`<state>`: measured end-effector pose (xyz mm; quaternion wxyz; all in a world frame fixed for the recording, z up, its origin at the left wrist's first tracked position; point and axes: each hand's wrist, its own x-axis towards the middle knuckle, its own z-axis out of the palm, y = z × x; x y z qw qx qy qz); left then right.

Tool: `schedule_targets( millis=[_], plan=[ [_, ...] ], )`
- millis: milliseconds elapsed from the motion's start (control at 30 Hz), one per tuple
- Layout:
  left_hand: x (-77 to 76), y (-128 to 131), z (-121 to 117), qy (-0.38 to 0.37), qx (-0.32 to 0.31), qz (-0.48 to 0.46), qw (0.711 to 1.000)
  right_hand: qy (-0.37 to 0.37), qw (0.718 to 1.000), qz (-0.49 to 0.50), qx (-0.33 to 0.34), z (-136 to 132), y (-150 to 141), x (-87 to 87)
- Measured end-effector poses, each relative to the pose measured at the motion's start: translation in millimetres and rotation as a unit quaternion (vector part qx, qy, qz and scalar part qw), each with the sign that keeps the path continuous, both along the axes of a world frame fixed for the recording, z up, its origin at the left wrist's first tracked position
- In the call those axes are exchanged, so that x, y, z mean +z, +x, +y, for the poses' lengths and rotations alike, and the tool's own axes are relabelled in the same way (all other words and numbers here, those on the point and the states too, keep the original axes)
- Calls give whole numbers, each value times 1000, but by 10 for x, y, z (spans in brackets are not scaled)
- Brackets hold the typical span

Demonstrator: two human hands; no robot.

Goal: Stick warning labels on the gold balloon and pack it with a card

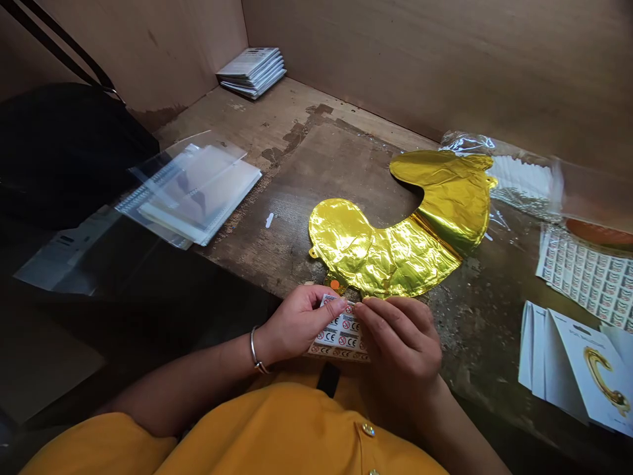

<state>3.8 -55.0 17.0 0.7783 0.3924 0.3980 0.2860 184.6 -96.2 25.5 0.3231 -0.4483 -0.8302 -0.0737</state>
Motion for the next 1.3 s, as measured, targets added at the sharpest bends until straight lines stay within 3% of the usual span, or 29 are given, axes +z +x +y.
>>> schedule_targets(
  millis=[167,300,467,633,833,1033,1200,1300],
  plan=[
    [-31,3,-6,-36,-5,-34,999,11,999,-11,31,-6,32,-54],
    [-33,3,1,-49,5,-42,998,-36,999,22,18,20,-32,2],
    [-14,14,24,-37,6,-23,999,-98,991,86,-24,81,-93,110],
    [-13,15,19,11,3,-1,1000,-142,988,53,-31,95,-97,133],
    [-27,13,12,19,9,-11,1000,-56,997,20,-41,23,-91,82],
    [-11,8,20,-4,9,-20,1000,-57,997,49,-35,43,-91,48],
    [-39,-36,8,19,-35,-16,999,-140,983,115,-20,65,-136,114],
    [-67,-81,17,51,-42,22,998,-231,956,181,-11,65,-84,252]
  ],
)
